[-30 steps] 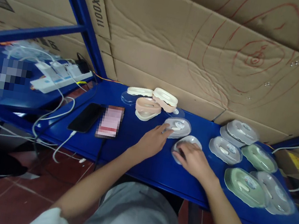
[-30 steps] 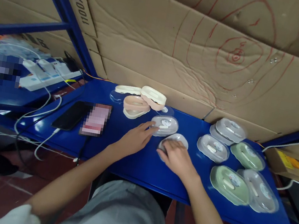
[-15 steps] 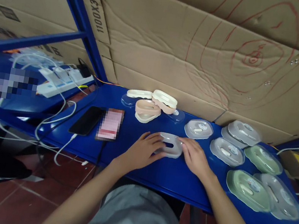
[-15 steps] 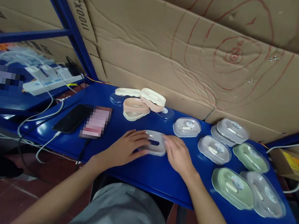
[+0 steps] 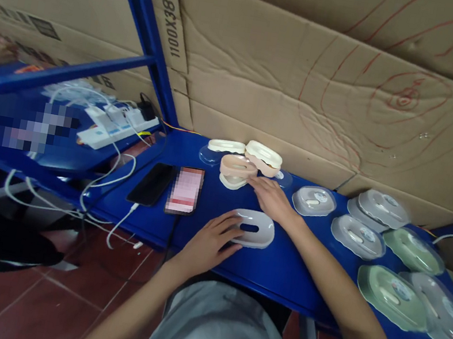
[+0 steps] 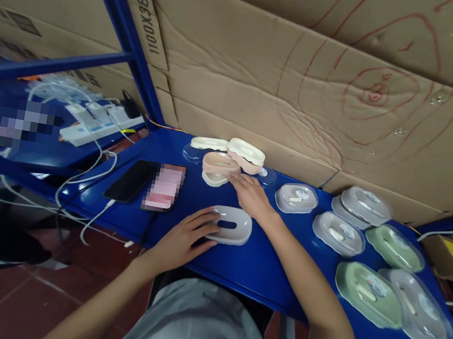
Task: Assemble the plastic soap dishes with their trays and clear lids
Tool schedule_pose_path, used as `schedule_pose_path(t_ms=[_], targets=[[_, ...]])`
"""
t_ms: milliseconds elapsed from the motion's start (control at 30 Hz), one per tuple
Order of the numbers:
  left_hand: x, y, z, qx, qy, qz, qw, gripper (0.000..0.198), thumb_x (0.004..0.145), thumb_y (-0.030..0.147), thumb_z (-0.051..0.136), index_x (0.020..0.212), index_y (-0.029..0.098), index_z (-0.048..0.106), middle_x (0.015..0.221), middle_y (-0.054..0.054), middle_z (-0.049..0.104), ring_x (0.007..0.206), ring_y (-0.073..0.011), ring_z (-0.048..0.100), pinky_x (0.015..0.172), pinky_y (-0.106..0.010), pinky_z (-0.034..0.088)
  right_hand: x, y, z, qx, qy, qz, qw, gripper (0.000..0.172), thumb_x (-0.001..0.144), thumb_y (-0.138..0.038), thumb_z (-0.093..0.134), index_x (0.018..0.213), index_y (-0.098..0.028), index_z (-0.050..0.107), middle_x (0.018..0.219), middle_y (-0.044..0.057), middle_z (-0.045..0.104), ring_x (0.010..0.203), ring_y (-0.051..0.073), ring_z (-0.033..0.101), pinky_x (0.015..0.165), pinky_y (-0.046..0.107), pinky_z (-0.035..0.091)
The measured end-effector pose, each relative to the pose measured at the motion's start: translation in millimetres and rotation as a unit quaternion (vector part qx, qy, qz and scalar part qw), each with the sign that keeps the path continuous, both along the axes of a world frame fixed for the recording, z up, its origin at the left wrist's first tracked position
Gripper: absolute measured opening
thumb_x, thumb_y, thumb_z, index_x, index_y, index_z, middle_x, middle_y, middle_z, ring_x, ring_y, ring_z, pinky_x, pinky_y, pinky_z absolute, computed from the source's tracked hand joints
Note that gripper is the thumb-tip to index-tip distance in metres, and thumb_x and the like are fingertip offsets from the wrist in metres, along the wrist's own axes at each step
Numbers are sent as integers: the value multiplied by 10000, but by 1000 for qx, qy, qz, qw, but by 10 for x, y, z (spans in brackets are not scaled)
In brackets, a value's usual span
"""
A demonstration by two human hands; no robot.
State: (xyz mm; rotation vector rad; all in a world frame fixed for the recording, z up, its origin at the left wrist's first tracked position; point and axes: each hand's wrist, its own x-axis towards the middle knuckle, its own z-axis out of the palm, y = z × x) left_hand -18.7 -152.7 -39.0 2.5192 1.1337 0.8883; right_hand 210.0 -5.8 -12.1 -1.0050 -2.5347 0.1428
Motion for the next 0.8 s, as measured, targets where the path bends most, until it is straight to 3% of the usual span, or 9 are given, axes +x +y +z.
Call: schedule_pose_path(t_ms=[133, 233, 467, 667, 800], targets=[[-34, -34, -21, 4, -8, 9, 1000, 252, 1039, 271, 667, 1285, 222, 689, 1481, -106, 643, 1543, -286, 462, 1249, -529, 479, -337, 297, 18, -8, -32, 35, 999, 357, 1016, -145, 570, 1337, -185, 722, 1351, 153, 722, 1326, 302, 596, 1125, 521, 453], [-54, -57, -30, 19, -6, -2, 1000, 256, 1053, 276, 647, 1298, 215, 689, 1445, -106, 663, 1542, -293, 464, 1243, -532, 486, -300, 245, 37, -22, -41, 53, 997, 226, 1016, -206, 637, 1194, -182, 775, 1234, 145, 750, 1272, 307, 614, 1117, 522, 427], [-87, -147, 5, 46, -41, -29, 998, 219, 1047, 301, 655, 1252, 239, 702, 1322, -94, 741, 1348, -286, 655, 1092, -491, 586, 270, -380, 57, -91, -23, 69, 993, 263, 1033, -317, 664, 1252, -207, 760, 1230, 115, 775, 1196, 257, 695, 1047, 428, 521], [-128, -145, 46, 48, -153, -3, 987, 220, 1048, 242, 639, 1262, 241, 692, 1267, -96, 754, 1249, -254, 698, 1085, -471, 592, 743, -814, 82, -254, 130, 19, 958, 408, 1125, -380, 431, 1456, -264, 640, 1349, 63, 753, 1143, 203, 748, 968, 383, 618], [-89, -76, 85, 46, -161, 29, 985, 239, 1050, 220, 645, 1282, 250, 690, 1310, -99, 728, 1293, -252, 670, 1125, -484, 576, 937, -857, 2, -153, 130, -47, 979, 395, 1119, -360, 417, 1407, -288, 678, 1393, 76, 728, 1302, 241, 677, 1134, 499, 531]])
